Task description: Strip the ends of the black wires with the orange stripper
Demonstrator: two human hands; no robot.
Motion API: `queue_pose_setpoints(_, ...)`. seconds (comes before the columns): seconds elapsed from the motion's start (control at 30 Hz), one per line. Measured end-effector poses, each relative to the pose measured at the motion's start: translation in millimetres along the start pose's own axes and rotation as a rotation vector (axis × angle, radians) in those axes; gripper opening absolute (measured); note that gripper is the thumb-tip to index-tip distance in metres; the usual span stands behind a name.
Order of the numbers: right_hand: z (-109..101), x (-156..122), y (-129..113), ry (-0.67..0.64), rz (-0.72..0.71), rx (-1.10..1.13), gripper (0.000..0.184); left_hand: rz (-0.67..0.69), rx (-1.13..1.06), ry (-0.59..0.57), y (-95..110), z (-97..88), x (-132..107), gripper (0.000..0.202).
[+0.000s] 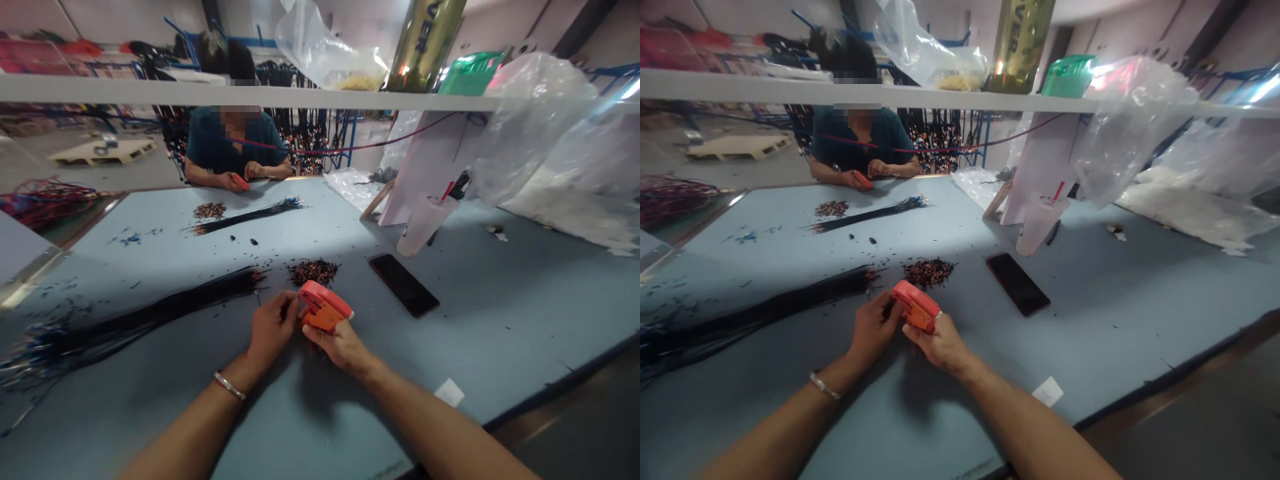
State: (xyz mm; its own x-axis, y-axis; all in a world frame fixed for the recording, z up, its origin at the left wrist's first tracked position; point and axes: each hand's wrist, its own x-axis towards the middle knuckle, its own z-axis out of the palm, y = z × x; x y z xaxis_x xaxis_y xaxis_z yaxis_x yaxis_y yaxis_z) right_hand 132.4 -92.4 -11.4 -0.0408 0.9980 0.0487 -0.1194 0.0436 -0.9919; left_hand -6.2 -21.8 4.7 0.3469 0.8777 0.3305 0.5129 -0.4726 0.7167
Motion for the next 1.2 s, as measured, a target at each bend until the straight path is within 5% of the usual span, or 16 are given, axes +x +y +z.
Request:
queue_pose_setpoints(0.67,4.6,10.2,6.4,0.028,-0.058,-0.079,0.035,0.064,0.066,0.135,-0.1,-2.8,-2.2,0.024)
queue_pose_setpoints(0.97,4.5,10.1,7.6,0.045,-0.038,-0.029,0.034,-0.248,-0.148,0.391,3.8,0.5,2.3,0.027)
queue_pose_setpoints(1.2,4.1,9.3,9.9,0.013,-0.048,0.016,0.04,-0.296,-0.274,0.365,-2.7,3.1,-2.8,0.029)
